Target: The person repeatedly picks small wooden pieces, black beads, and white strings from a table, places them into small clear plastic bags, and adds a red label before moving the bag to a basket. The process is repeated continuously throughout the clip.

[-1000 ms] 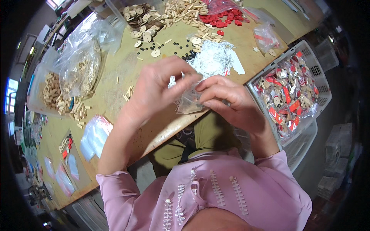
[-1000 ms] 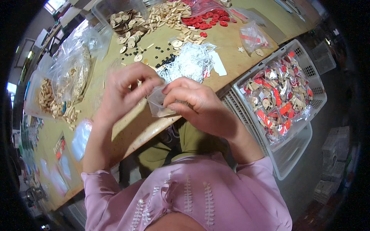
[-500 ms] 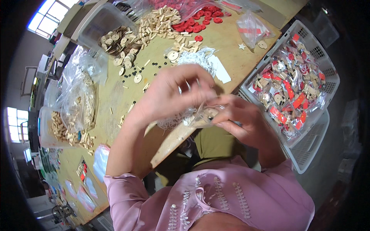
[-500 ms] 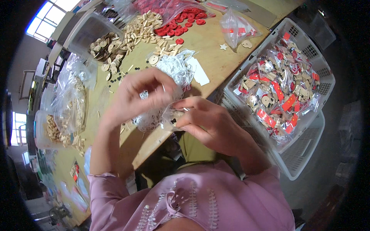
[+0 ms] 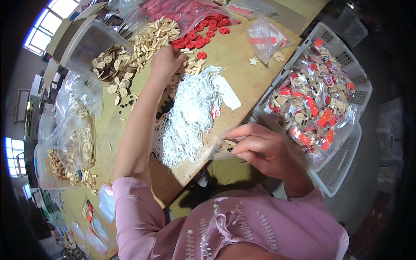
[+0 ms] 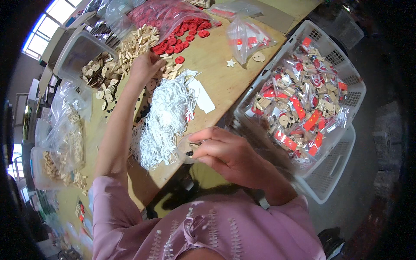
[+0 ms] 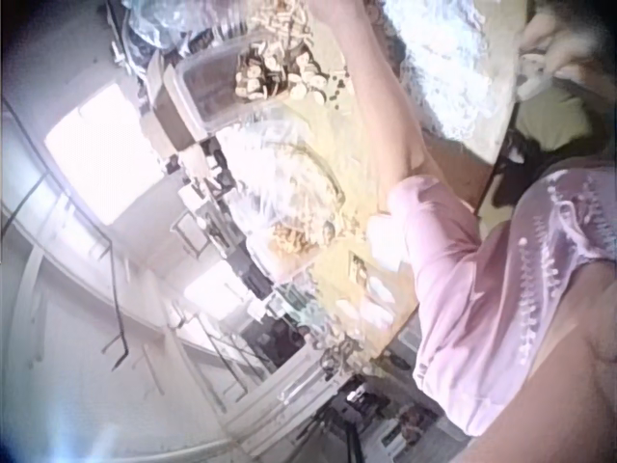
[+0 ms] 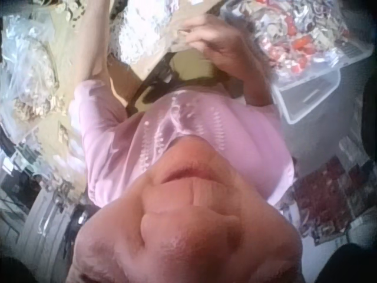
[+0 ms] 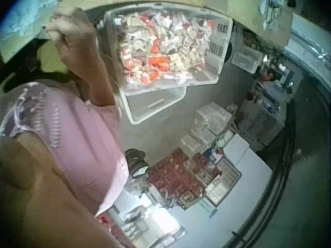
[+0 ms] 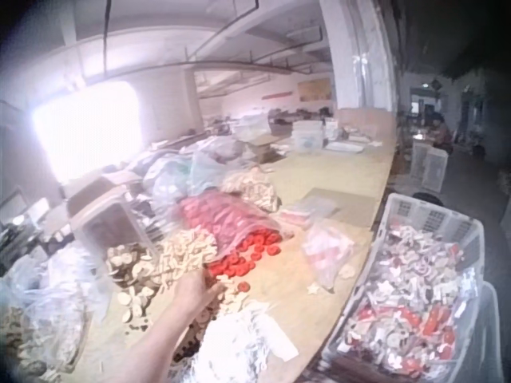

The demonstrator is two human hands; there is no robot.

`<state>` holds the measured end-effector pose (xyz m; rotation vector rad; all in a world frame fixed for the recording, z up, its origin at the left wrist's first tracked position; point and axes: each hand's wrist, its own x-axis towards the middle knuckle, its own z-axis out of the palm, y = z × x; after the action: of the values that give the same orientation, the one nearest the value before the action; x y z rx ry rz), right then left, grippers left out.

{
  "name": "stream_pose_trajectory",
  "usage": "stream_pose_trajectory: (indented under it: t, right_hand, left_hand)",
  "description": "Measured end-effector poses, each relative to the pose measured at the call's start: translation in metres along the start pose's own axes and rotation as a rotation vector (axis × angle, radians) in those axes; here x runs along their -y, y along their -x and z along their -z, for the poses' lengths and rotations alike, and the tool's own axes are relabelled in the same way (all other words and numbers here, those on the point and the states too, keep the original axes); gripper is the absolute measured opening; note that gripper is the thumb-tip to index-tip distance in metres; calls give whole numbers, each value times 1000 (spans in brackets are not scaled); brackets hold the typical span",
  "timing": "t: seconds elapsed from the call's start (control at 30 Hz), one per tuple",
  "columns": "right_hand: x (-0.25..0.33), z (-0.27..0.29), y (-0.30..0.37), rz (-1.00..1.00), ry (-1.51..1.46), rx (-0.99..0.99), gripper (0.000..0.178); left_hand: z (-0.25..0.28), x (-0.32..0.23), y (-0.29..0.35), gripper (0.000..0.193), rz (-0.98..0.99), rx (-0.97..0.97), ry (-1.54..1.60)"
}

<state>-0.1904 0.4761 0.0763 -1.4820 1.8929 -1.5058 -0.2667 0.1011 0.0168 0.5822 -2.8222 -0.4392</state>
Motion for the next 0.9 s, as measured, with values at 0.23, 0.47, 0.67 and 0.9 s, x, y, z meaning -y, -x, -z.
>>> stream_pose_trajectory:
  t: [0.23, 0.47, 0.67, 0.9]
  right_hand:
    - [-10, -15, -2, 106, -39, 52, 7]
    - [-8, -19, 11, 41, -73, 36, 8]
    - [-2, -27, 14, 30, -62, 76, 7]
    - [13, -41, 3, 113, -50, 90, 7]
  left_hand:
    - [-11, 23, 5, 40, 8, -40, 32]
    - [6, 8, 9, 29, -31, -76, 8]
    - [20, 36, 19, 31, 14, -3, 62]
    - [46, 87, 56, 26, 104, 100, 1113]
